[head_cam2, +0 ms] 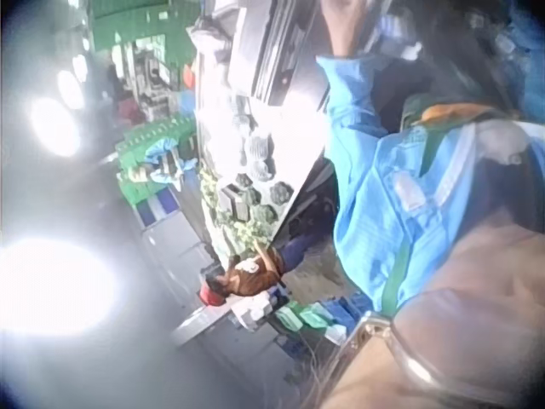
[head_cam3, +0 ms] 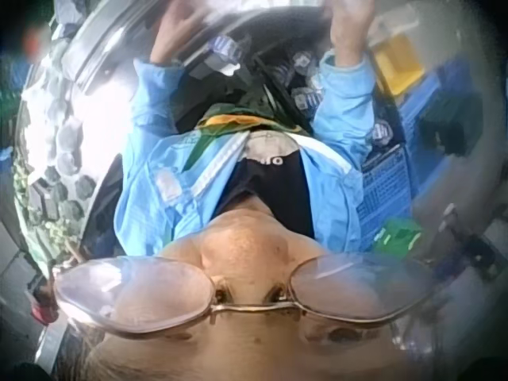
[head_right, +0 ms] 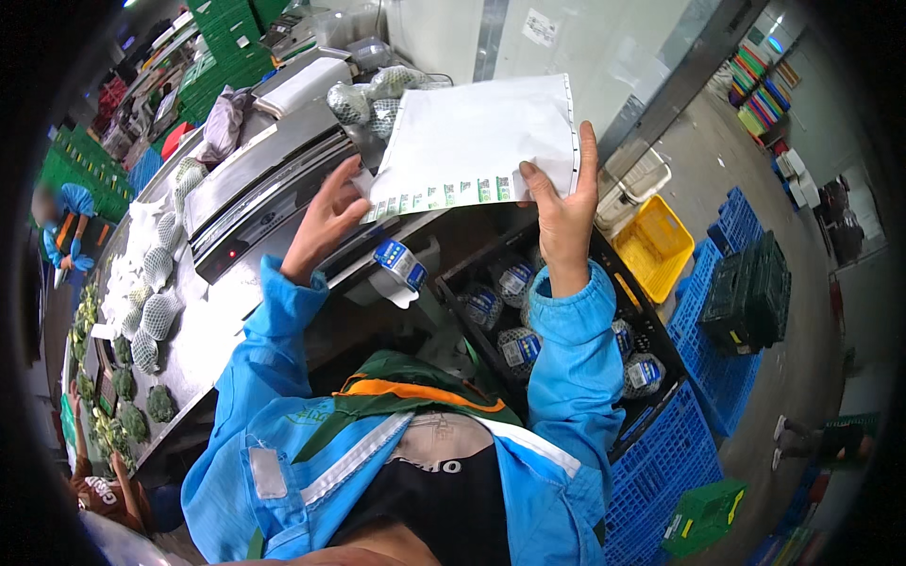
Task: The person applies adhesive labels to produce items wrapped in mesh and arranges them in a crate.
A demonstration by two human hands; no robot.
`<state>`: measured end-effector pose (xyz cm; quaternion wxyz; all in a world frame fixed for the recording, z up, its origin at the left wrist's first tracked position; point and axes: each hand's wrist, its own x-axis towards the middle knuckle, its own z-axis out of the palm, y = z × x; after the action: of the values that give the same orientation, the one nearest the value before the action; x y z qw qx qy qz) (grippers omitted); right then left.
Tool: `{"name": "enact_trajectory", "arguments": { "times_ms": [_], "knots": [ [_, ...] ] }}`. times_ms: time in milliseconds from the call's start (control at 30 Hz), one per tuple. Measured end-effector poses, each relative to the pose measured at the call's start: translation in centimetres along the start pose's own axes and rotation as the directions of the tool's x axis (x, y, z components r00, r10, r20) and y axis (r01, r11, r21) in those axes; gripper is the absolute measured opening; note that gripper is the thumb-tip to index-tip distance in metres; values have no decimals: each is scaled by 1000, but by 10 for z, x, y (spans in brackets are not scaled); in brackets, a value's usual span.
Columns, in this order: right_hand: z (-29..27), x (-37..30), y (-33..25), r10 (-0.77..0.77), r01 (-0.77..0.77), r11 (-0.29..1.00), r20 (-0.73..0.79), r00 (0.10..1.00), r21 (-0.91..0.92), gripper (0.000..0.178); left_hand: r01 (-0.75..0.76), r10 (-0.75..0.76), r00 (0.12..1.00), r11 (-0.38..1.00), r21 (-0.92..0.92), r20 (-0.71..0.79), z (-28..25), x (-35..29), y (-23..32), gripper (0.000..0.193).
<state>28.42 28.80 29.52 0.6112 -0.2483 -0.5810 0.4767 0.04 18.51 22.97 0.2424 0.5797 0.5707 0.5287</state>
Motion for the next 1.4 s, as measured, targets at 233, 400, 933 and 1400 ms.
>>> {"name": "enact_trajectory", "arguments": {
  "times_ms": [233, 400, 933, 1400],
  "knots": [
    [-29, -30, 8, 100, -100, 995, -28, 995, 10, 80, 267, -270, 958, 730, -629, 94, 48, -41, 9, 75],
    [-40, -49, 14, 115, -112, 986, 18, 993, -120, 61, 283, -285, 945, 458, -842, 162, 40, -61, 29, 65],
    [-78, -90, 2, 300, -72, 843, 356, 885, -533, 13, 119, -147, 973, 980, 162, 176, -8, -80, 33, 20],
    [-52, -138, -16, 361, -230, 874, 255, 897, -427, 17, 48, -278, 713, 936, 350, 644, 9, -12, 125, 19]
  ]
}}
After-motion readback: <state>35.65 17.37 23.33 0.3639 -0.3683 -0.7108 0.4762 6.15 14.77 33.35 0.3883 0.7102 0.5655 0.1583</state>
